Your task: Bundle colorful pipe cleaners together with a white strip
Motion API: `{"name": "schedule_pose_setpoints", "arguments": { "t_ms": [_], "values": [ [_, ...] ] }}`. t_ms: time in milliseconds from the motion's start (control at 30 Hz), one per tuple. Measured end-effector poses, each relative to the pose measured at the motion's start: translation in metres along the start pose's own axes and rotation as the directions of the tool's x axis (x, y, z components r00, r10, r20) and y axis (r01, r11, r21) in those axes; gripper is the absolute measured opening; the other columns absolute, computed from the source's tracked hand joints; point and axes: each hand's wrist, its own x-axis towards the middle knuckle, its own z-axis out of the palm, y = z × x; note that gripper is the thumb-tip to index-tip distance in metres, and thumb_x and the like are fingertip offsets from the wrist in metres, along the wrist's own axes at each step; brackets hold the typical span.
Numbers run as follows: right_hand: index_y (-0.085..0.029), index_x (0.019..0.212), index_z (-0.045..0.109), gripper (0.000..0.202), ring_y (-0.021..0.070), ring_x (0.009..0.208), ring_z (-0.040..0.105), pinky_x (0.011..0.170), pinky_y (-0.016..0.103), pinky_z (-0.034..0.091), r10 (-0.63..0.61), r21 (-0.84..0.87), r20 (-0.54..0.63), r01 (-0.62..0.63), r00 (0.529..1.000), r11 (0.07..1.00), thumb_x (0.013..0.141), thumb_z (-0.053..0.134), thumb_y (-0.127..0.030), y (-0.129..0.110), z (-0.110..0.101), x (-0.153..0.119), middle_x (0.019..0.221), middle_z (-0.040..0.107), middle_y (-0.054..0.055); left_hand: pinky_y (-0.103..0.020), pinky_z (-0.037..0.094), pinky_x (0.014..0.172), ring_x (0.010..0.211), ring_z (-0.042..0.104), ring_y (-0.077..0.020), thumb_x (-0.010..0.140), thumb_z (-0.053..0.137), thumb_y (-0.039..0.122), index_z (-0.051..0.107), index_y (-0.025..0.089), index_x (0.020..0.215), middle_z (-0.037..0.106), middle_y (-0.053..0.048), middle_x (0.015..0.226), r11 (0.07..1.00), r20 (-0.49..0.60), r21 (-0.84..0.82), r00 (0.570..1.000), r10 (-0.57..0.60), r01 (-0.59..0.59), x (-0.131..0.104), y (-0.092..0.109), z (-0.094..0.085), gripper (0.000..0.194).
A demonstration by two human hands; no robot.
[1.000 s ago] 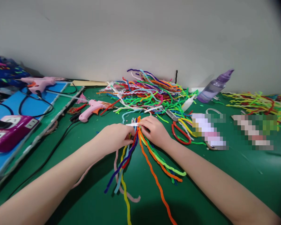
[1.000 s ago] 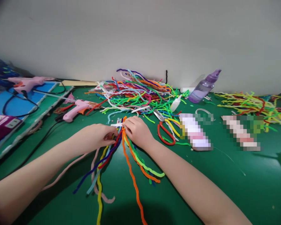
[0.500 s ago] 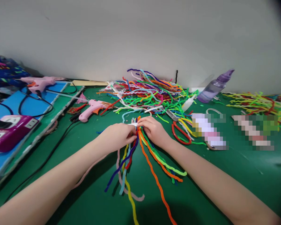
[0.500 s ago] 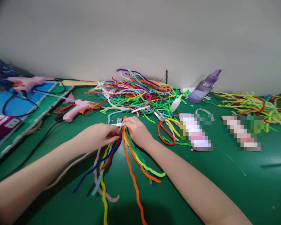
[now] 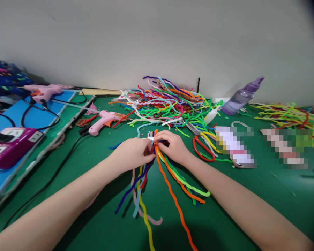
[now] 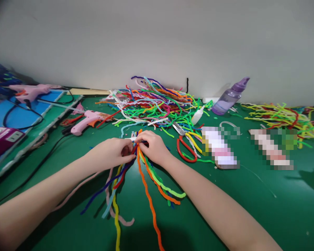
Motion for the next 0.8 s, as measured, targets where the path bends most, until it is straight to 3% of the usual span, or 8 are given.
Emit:
{"name": "schedule_pose_setpoints", "arguments": {
  "t_ms": [133,267,433,800],
  "values": [
    [-0.018,0.082,0.065,0.025,0.0148,0.091,0.058,0.08,0.028,0.045,-0.02,0.012,-0.009,0.02,1.0,1.0,0.072,0.05,-0.001,0.0007,-0.0004,-0.0001,0.094,0.064,0.003,-0.024,0.033,0.053,0.062,0.056,-0.0157,0.074,0.052,0.04,0.056,0.02,0.074,0.063,-0.002,0.072,0.999,0.01,0.029,0.999,0.045,-0.045,-0.0014,0.0001,0.001,0.021],
    [-0.018,0.078,0.064,0.024,0.0116,0.078,0.058,0.06,0.022,0.043,0.052,0.071,-0.066,-0.047,0.996,0.996,0.072,0.047,-0.002,0.0017,-0.0019,-0.0005,0.092,0.063,0.002,-0.024,0.031,0.052,0.057,0.053,-0.0146,0.075,0.047,0.032,0.054,0.02,0.069,0.061,-0.002,0.068,0.997,0.015,0.062,0.999,0.034,-0.035,-0.0021,0.0025,-0.0003,0.015],
    [-0.017,0.073,0.063,0.023,0.0124,0.077,0.057,0.061,0.023,0.042,0.092,0.013,-0.105,-0.091,0.99,0.996,0.07,0.047,-0.002,0.0033,-0.0017,-0.0002,0.086,0.063,0.002,-0.025,0.029,0.05,0.056,0.052,-0.0153,0.073,0.045,0.028,0.051,0.021,0.07,0.061,-0.001,0.067,0.997,-0.011,0.073,1.0,0.007,-0.006,-0.0015,0.0033,-0.0007,0.011],
    [-0.017,0.087,0.065,0.017,0.0104,0.07,0.053,0.064,0.023,0.042,0.019,-0.023,0.077,-0.017,0.997,1.0,0.076,0.055,-0.008,0.0087,-0.0059,0.0015,0.087,0.062,0.002,-0.023,0.033,0.054,0.06,0.056,-0.0153,0.072,0.045,0.024,0.055,0.022,0.082,0.064,0.001,0.07,0.998,0.014,-0.048,0.999,-0.032,0.033,0.0018,-0.0018,-0.0078,0.015]
  ]
}}
